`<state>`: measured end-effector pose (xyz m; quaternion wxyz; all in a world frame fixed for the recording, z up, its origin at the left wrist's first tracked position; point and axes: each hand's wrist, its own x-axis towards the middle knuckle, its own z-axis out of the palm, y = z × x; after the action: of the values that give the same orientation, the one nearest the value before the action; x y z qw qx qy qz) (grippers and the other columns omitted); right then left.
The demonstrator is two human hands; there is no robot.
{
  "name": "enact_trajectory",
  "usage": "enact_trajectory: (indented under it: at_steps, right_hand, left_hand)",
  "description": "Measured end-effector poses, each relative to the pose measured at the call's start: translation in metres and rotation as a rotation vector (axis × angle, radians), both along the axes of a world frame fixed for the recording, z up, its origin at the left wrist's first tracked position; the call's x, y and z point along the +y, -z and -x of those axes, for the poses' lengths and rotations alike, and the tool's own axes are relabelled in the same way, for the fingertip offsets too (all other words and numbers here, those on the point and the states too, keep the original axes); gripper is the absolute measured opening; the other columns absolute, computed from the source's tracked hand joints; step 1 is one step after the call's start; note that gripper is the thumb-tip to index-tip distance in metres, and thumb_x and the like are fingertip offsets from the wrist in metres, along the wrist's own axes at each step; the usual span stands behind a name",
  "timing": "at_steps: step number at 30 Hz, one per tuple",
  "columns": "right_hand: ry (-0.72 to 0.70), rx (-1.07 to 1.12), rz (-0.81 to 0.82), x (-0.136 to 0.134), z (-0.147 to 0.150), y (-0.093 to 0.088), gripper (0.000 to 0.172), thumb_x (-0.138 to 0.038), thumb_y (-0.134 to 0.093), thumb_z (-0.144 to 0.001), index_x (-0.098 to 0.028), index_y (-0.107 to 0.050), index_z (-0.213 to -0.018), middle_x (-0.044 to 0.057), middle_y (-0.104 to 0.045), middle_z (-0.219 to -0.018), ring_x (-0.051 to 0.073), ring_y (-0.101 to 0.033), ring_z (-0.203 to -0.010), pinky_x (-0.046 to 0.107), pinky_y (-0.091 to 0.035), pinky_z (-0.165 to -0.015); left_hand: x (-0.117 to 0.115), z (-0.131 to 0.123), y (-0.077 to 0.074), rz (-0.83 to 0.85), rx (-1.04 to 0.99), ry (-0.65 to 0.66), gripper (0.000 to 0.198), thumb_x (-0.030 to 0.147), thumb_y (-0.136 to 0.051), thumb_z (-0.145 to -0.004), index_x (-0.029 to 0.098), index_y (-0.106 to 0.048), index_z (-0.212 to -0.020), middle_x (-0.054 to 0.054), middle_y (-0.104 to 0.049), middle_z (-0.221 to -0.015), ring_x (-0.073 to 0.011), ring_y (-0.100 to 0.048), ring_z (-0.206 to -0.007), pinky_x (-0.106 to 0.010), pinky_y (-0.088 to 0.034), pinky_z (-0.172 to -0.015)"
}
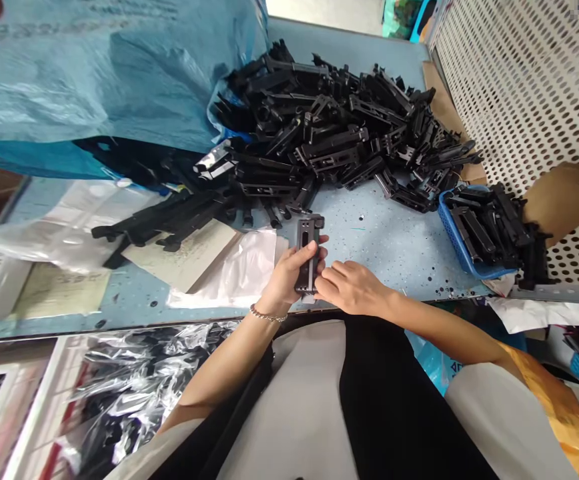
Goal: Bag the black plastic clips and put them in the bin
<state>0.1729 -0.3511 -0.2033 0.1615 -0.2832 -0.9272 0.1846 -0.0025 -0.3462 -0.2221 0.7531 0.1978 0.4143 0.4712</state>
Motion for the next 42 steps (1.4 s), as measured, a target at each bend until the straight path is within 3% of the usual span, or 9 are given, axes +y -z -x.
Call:
enact_trajectory:
  at_steps: [3, 8, 10, 16, 18, 24, 32, 38, 42]
  right_hand:
    - [-0.057, 0.001, 0.049, -0.006, 0.000, 0.007, 0.038, -0.042, -0.042, -0.107, -0.020, -0.055, -0.078, 0.005, -0.057, -0.077, 0.019, -0.050, -0.075, 0.033, -0.042, -0.066]
    - [0.049, 0.201, 0.821, -0.010, -0.004, 0.013, 0.054, -0.054, -0.017, -0.109, -0.020, -0.052, -0.087, -0.002, -0.046, -0.065, 0.013, -0.043, -0.057, 0.027, -0.038, -0.054]
    - [0.033, 0.174, 0.924, -0.007, -0.007, 0.007, 0.055, -0.057, -0.018, -0.108, -0.019, -0.053, -0.089, -0.002, -0.047, -0.065, 0.013, -0.043, -0.056, 0.027, -0.038, -0.053]
    - [-0.084, 0.014, 0.099, 0.007, -0.014, -0.010, 0.033, -0.037, -0.047, -0.104, -0.022, -0.052, -0.075, 0.003, -0.053, -0.072, 0.019, -0.049, -0.071, 0.033, -0.045, -0.065]
    - [-0.118, 0.049, 0.076, 0.003, -0.012, -0.007, 0.037, -0.036, -0.047, -0.103, -0.024, -0.050, -0.069, 0.001, -0.050, -0.065, 0.018, -0.047, -0.065, 0.030, -0.045, -0.060]
    - [0.042, 0.135, 0.511, -0.015, -0.009, -0.004, 0.058, -0.035, -0.018, -0.110, -0.021, -0.055, -0.067, -0.006, -0.044, -0.051, 0.011, -0.040, -0.046, 0.023, -0.038, -0.044]
    - [-0.182, -0.039, -0.195, 0.003, -0.025, 0.003, 0.030, -0.032, -0.048, -0.103, -0.023, -0.054, -0.075, 0.002, -0.053, -0.069, 0.019, -0.050, -0.067, 0.033, -0.042, -0.060]
    - [-0.233, -0.059, -0.154, 0.004, -0.034, 0.029, 0.036, -0.044, -0.049, -0.103, -0.022, -0.059, -0.077, 0.004, -0.060, -0.073, 0.018, -0.053, -0.069, 0.030, -0.040, -0.058]
    - [0.291, -0.225, 0.001, 0.072, -0.068, 0.031, 0.034, -0.031, -0.036, -0.108, -0.020, -0.066, -0.097, 0.009, -0.067, -0.089, 0.020, -0.059, -0.082, 0.033, -0.045, -0.070]
  left_hand:
    - [-0.008, -0.005, -0.004, -0.001, 0.020, 0.032, 0.061, 0.054, -0.086, -0.069, 0.013, -0.065, -0.110, 0.002, -0.058, -0.078, -0.0074, -0.051, -0.056, -0.021, -0.040, -0.050]
    - [-0.032, -0.006, -0.013, -0.462, 0.371, -0.218, 0.063, 0.047, -0.094, -0.062, 0.020, -0.065, -0.111, -0.001, -0.064, -0.092, -0.0141, -0.060, -0.076, -0.025, -0.049, -0.066]
    - [-0.030, -0.005, -0.016, -0.494, 0.364, -0.194, 0.062, 0.047, -0.094, -0.062, 0.021, -0.065, -0.111, -0.001, -0.064, -0.092, -0.0145, -0.060, -0.077, -0.026, -0.050, -0.066]
    - [-0.007, -0.014, -0.023, -0.079, 0.014, -0.028, 0.057, 0.052, -0.084, -0.074, 0.018, -0.064, -0.115, 0.002, -0.059, -0.085, -0.0072, -0.052, -0.057, -0.020, -0.040, -0.047]
    - [-0.011, -0.019, -0.023, -0.081, 0.040, -0.016, 0.052, 0.052, -0.084, -0.074, 0.017, -0.064, -0.108, 0.001, -0.059, -0.083, -0.0068, -0.050, -0.056, -0.020, -0.039, -0.047]
    - [-0.025, -0.019, -0.028, -0.346, 0.237, -0.163, 0.044, 0.051, -0.084, -0.074, 0.018, -0.064, -0.095, -0.001, -0.063, -0.088, -0.0087, -0.052, -0.064, -0.021, -0.044, -0.055]
    - [-0.017, -0.025, -0.029, -0.124, 0.117, -0.010, 0.050, 0.053, -0.083, -0.074, 0.018, -0.062, -0.104, 0.002, -0.061, -0.077, -0.0075, -0.050, -0.055, -0.020, -0.039, -0.048]
    - [-0.026, -0.032, 0.009, -0.142, 0.234, -0.100, 0.057, 0.046, -0.084, -0.075, 0.023, -0.051, -0.115, 0.004, -0.064, -0.082, -0.0109, -0.060, -0.065, -0.023, -0.049, -0.063]
    - [-0.016, -0.042, 0.058, -0.119, 0.417, -0.018, 0.043, 0.049, -0.066, -0.087, 0.019, -0.054, -0.115, -0.006, -0.069, -0.099, -0.0198, -0.067, -0.085, -0.035, -0.055, -0.079]
